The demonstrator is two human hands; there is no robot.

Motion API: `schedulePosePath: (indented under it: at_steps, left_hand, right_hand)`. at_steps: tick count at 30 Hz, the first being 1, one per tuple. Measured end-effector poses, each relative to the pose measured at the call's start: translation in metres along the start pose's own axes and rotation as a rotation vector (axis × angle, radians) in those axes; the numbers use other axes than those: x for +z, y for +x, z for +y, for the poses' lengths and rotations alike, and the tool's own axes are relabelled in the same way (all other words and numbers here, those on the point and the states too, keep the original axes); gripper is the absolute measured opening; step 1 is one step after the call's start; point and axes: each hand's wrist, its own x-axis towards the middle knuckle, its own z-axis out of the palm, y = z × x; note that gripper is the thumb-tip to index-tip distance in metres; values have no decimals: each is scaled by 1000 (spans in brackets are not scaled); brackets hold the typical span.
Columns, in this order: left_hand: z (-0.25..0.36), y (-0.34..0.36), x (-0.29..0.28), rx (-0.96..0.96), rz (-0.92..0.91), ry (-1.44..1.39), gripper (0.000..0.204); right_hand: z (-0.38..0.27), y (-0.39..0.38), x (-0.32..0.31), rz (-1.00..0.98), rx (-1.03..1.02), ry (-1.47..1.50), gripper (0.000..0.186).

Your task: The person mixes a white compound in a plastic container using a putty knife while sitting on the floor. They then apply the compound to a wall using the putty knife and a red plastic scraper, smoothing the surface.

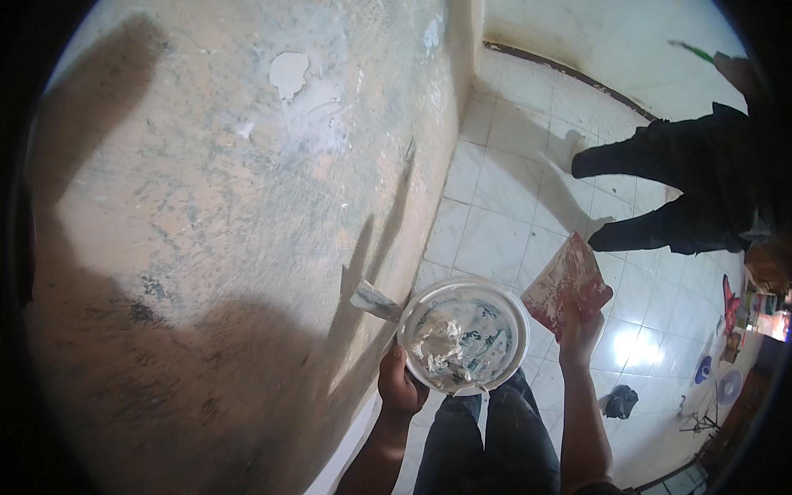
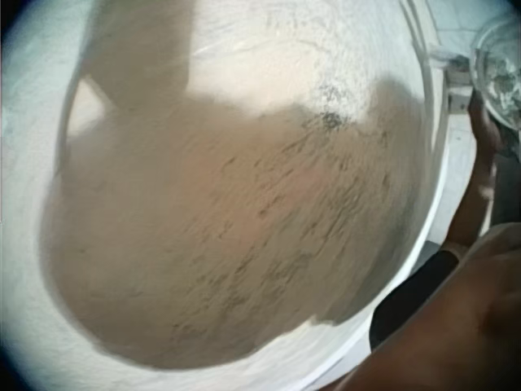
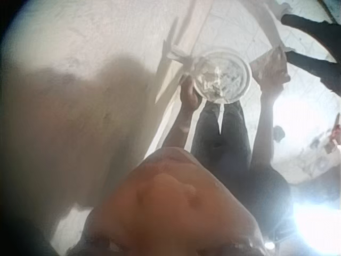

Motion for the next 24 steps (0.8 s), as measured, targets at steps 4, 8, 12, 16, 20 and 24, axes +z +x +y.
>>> schedulePosePath:
  at_steps: [4,8,12,16,20,24]
  left_hand:
    - [39,16,-10,-47,-90,75,52]
    - [43,23,-11,-609,-122,-1076,52]
    - [55,27,-17,-442,-200,-637,50]
    - [96,15,-35,-103,-140,116,33]
    - [111,24,-38,-81,-86,301,19]
    - [115,31,-38,-323,-77,-224,30]
  right_hand:
    - [-9,12,13,-31,-9,25,33]
    - [-28,34,31,-76,37,83,33]
    - [-49,55,37,-91,-6,104,31]
    - [-54,69,46,-208,56,58,25]
    - [-76,75,37,-375,94,-43,26]
    - [-135,63,10,-386,-32,-221,39]
